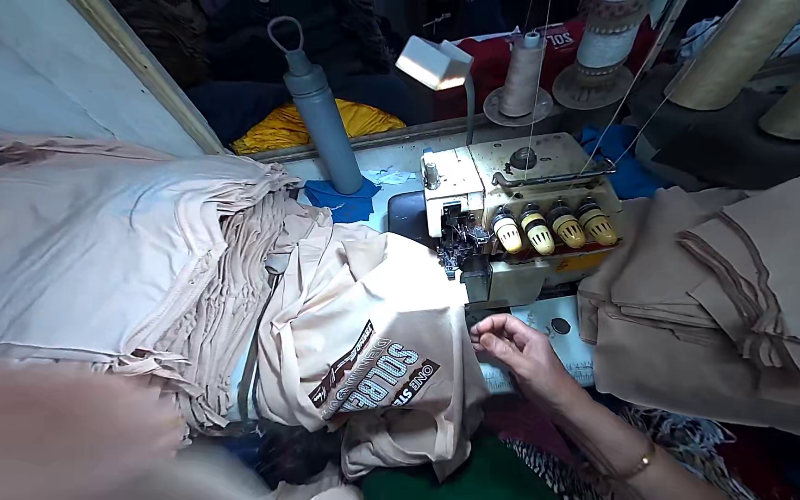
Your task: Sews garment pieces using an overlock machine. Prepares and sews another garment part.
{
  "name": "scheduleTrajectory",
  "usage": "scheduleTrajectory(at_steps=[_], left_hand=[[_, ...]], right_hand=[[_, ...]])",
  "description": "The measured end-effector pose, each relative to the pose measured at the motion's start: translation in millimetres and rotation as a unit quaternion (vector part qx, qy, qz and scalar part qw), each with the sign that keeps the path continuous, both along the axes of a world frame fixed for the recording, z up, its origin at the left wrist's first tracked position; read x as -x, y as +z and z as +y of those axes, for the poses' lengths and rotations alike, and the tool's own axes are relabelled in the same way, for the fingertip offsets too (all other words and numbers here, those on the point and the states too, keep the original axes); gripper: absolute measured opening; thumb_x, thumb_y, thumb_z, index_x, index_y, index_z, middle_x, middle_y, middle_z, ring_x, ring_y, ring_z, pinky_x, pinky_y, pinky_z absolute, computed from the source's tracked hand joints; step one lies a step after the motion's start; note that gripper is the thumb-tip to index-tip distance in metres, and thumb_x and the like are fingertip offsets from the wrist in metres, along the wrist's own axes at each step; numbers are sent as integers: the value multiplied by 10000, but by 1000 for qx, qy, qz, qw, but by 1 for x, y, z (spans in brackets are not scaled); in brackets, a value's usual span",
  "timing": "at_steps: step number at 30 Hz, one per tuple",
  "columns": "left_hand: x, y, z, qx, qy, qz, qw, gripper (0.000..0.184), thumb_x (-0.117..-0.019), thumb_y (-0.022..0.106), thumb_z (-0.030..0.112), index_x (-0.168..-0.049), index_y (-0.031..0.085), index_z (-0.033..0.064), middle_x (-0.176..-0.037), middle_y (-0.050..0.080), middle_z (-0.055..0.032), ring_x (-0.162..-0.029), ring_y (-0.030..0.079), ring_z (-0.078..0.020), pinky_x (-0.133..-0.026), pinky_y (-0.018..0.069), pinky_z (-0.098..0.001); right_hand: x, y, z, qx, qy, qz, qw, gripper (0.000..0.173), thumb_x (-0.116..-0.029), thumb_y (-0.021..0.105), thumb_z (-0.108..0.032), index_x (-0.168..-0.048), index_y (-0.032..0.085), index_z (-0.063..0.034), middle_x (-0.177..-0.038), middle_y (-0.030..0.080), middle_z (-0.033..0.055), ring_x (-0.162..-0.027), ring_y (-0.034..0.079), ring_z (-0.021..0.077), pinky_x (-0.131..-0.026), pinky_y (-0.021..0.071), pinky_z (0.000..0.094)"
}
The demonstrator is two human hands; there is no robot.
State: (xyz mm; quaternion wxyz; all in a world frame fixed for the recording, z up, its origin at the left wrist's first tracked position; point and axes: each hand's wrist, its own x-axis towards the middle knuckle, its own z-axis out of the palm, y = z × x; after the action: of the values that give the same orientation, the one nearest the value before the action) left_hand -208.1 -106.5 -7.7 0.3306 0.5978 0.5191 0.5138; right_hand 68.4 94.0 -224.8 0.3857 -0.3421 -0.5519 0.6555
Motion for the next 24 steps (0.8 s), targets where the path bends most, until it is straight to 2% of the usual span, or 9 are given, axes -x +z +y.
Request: scheduleTrajectory(at_steps=[2, 5, 9, 12, 14, 16, 18, 21, 24], left_hand=[[-6, -43, 64, -3, 77, 147, 986, 91, -914, 698, 212, -847, 757, 232, -791, 709, 155, -700, 637, 63, -628, 531, -118], [6, -136, 111, 154, 96, 156, 971, 145, -938, 704, 136, -794, 705, 123, -625, 610, 80, -548, 538, 2, -527, 449, -191], [34, -206, 120, 249, 197, 218, 923, 170, -1003, 663, 178, -899, 731, 62, -711, 643, -41, -665, 592, -172, -672, 493, -458], [54, -227, 126, 206, 252, 251, 912, 184, -1006, 661, 193, -917, 743, 54, -734, 659, -84, -687, 611, -240, -682, 486, -544], [66, -233, 135, 188, 270, 240, 913, 193, -1004, 671, 203, -897, 730, 53, -730, 649, -83, -677, 596, -231, -673, 477, -529], [71, -231, 142, 204, 265, 220, 917, 210, -1007, 671, 219, -875, 718, 62, -725, 639, -76, -680, 586, -221, -672, 471, -512], [66, -215, 141, 202, 249, 208, 924, 195, -1010, 661, 210, -871, 713, 84, -726, 645, -37, -683, 604, -175, -667, 492, -462], [40, -174, 124, 83, 199, 170, 962, 111, -973, 622, 90, -939, 726, 102, -770, 685, 86, -672, 612, 32, -624, 513, -165], [10, -141, 110, -6, 110, 145, 983, 121, -961, 633, 123, -936, 751, 131, -819, 722, 99, -715, 658, 39, -659, 556, -129]], right_hand=[[7, -4, 5, 92, 41, 51, 994, 187, -958, 658, -203, -1091, 655, -71, -925, 689, 15, -829, 674, 90, -790, 578, 274], [-7, -15, -13, 9, 179, -2, 984, 199, -954, 627, -247, -1020, 714, -80, -864, 703, -91, -788, 657, -17, -736, 567, 225], [-42, -23, -40, -127, 374, -1, 919, 331, -981, 671, -263, -841, 711, 34, -745, 698, 61, -729, 665, 43, -668, 537, 256], [-62, -20, -40, -111, 371, 26, 921, 270, -1002, 627, -156, -824, 691, 37, -710, 668, 31, -703, 612, -31, -658, 481, 158], [-69, -31, -37, -112, 307, -126, 936, 294, -996, 617, -143, -777, 692, 38, -639, 634, 53, -587, 586, 51, -567, 480, 239], [-66, -36, -34, -179, 262, -368, 874, 320, -1007, 586, -192, -823, 674, 55, -652, 636, 192, -617, 668, 334, -604, 538, 518], [-65, -28, -31, -229, 245, -439, 834, 348, -1000, 623, -279, -882, 684, 43, -690, 660, 219, -683, 702, 418, -650, 553, 606], [-59, 5, -26, -290, 175, -340, 877, 327, -953, 716, -308, -1039, 739, 6, -851, 754, 138, -757, 749, 270, -703, 616, 490], [-29, 33, -8, -337, 114, -140, 924, 286, -980, 699, -254, -1114, 717, -3, -999, 764, 101, -903, 735, 114, -822, 613, 278]])
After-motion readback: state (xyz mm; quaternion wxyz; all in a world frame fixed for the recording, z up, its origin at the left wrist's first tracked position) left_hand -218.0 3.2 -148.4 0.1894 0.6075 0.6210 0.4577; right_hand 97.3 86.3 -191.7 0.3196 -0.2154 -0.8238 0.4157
